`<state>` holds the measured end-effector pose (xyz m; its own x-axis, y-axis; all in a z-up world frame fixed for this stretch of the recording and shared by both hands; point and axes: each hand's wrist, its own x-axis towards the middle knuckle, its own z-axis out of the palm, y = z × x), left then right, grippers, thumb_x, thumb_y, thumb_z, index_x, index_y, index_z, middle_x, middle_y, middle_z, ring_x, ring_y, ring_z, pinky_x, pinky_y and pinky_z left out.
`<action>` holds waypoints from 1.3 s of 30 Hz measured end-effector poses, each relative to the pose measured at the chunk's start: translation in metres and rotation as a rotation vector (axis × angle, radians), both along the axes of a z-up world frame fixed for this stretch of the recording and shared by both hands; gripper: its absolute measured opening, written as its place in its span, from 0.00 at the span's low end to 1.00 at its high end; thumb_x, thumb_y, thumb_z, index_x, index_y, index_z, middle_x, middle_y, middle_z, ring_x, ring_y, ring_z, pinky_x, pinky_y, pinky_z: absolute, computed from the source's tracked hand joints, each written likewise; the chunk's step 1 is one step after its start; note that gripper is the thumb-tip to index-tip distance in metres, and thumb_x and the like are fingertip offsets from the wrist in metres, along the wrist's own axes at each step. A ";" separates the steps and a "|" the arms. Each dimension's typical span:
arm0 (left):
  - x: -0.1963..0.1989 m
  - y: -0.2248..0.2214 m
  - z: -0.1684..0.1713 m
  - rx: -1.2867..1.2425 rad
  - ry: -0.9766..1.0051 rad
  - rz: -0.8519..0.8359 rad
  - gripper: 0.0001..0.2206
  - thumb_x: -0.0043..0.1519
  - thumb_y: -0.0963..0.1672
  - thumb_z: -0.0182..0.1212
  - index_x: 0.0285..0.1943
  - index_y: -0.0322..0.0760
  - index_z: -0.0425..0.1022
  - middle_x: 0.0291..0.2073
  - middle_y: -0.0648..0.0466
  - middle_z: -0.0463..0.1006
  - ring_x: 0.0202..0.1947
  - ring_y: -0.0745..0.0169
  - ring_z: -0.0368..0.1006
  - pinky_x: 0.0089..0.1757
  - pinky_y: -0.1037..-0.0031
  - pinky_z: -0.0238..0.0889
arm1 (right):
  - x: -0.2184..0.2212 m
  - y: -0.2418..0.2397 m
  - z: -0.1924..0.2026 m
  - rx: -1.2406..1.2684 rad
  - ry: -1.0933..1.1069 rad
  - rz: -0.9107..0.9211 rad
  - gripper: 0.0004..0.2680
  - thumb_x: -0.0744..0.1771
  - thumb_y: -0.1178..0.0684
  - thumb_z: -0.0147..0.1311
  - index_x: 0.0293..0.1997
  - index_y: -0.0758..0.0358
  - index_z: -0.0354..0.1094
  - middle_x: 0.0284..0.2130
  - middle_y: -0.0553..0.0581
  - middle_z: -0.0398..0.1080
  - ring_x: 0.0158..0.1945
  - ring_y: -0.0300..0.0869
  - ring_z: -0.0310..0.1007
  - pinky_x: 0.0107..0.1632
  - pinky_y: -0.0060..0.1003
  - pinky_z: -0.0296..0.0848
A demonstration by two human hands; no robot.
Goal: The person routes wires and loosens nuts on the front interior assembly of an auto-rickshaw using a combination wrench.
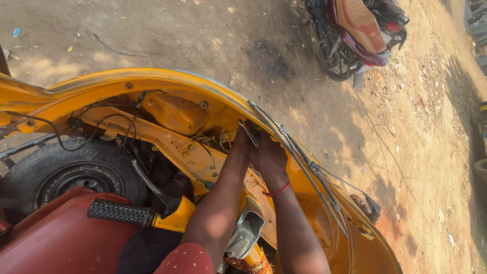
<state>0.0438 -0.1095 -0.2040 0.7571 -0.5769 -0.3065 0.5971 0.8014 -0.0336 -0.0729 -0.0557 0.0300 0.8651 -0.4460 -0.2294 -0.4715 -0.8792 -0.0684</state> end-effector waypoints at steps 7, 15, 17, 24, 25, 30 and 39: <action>-0.005 0.004 0.013 -0.057 -0.075 0.064 0.12 0.70 0.48 0.53 0.48 0.37 0.76 0.31 0.52 0.79 0.26 0.64 0.74 0.28 0.75 0.70 | 0.002 -0.002 -0.004 0.037 -0.034 -0.003 0.20 0.66 0.43 0.50 0.67 0.48 0.58 0.50 0.65 0.75 0.53 0.60 0.75 0.55 0.56 0.73; -0.016 0.018 0.040 -0.015 -0.084 0.049 0.12 0.69 0.46 0.53 0.49 0.32 0.75 0.35 0.48 0.80 0.31 0.61 0.77 0.33 0.74 0.74 | 0.003 -0.002 0.002 -0.022 0.020 0.026 0.23 0.66 0.42 0.52 0.69 0.52 0.55 0.52 0.66 0.73 0.55 0.60 0.74 0.55 0.55 0.73; -0.018 0.018 0.036 -0.079 -0.127 0.081 0.12 0.70 0.46 0.54 0.49 0.32 0.75 0.34 0.49 0.79 0.30 0.62 0.77 0.32 0.75 0.73 | 0.003 0.001 0.001 -0.008 0.013 0.022 0.22 0.66 0.42 0.51 0.68 0.51 0.57 0.53 0.66 0.73 0.55 0.60 0.74 0.55 0.54 0.73; -0.018 0.009 0.025 -0.012 -0.099 0.133 0.11 0.68 0.45 0.53 0.49 0.32 0.74 0.35 0.48 0.80 0.32 0.62 0.78 0.34 0.74 0.74 | 0.004 -0.002 0.004 0.002 0.010 0.059 0.23 0.64 0.44 0.54 0.67 0.49 0.57 0.56 0.62 0.71 0.57 0.58 0.72 0.57 0.54 0.72; -0.016 0.010 0.025 -0.061 -0.153 0.146 0.10 0.71 0.45 0.55 0.50 0.32 0.74 0.35 0.49 0.79 0.31 0.63 0.77 0.33 0.75 0.73 | 0.005 -0.002 0.004 -0.005 0.003 0.060 0.22 0.65 0.44 0.53 0.68 0.49 0.56 0.56 0.63 0.71 0.57 0.58 0.72 0.56 0.54 0.72; -0.020 0.014 0.029 -0.003 -0.141 0.061 0.13 0.69 0.48 0.55 0.53 0.36 0.75 0.38 0.50 0.79 0.33 0.64 0.76 0.33 0.76 0.72 | 0.003 0.000 0.000 -0.038 -0.014 0.087 0.22 0.65 0.43 0.54 0.67 0.53 0.56 0.57 0.65 0.69 0.57 0.60 0.71 0.54 0.54 0.72; -0.018 0.022 0.034 -0.125 -0.182 0.122 0.10 0.71 0.44 0.57 0.54 0.32 0.74 0.39 0.50 0.78 0.37 0.62 0.77 0.38 0.75 0.75 | 0.004 0.005 0.001 -0.003 0.018 0.048 0.21 0.66 0.45 0.53 0.67 0.51 0.57 0.53 0.65 0.72 0.55 0.59 0.73 0.55 0.55 0.72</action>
